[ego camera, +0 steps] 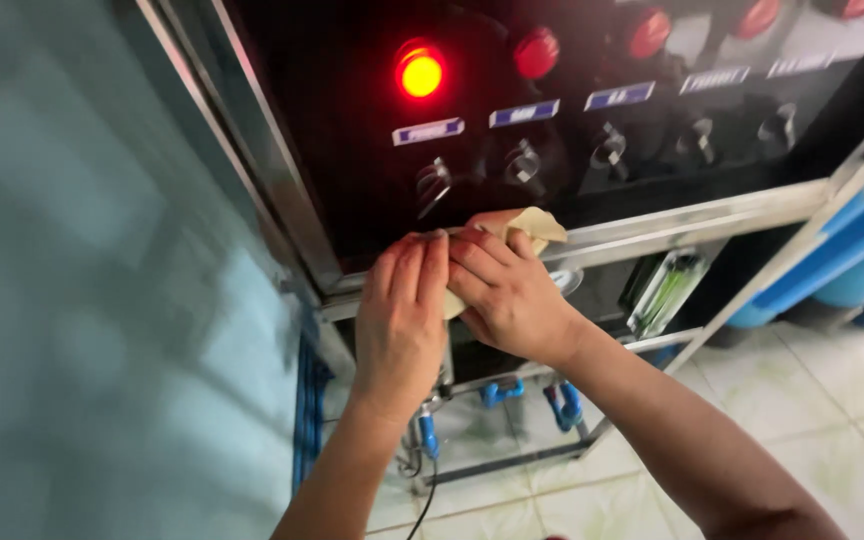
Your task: Wiping down the control panel and surrounding surfaces of a water filtration machine with a rag.
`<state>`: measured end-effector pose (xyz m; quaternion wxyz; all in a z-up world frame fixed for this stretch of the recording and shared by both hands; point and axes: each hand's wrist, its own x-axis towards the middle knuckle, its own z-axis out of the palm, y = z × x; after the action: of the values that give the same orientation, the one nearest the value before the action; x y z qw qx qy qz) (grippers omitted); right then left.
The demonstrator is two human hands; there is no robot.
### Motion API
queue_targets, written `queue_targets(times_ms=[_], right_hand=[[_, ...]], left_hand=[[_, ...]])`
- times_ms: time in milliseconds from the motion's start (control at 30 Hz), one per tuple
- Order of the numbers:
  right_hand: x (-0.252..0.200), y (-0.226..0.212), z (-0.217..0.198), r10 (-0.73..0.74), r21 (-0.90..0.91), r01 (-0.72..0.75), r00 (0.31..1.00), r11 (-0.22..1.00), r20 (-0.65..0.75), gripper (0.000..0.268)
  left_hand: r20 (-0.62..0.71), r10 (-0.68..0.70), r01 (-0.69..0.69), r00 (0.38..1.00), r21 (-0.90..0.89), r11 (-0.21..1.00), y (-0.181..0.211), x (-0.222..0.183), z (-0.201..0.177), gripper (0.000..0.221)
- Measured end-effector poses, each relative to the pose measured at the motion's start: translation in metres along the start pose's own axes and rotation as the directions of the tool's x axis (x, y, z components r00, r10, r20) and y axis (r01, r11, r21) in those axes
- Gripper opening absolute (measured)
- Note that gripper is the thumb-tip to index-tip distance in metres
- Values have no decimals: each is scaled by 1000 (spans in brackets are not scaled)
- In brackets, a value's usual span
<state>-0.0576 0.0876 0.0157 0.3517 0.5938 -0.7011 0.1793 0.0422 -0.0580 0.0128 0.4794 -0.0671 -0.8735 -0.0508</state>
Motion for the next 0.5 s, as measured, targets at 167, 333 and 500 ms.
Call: queue_targets(times_ms=[167, 333, 500], right_hand=[[-46, 60, -28, -14, -21, 14, 1000, 1000, -9, 67], [-105, 128, -72, 29, -55, -28, 999, 998, 27, 69], [-161, 185, -109, 58, -53, -56, 998, 997, 24, 71]], left_hand=[[-54, 3, -8, 999, -101, 995, 57, 24, 46, 55], [-59, 12, -19, 998, -124, 992, 127, 56, 103, 55], [-50, 40, -47, 998, -152, 987, 188, 88, 154, 53]])
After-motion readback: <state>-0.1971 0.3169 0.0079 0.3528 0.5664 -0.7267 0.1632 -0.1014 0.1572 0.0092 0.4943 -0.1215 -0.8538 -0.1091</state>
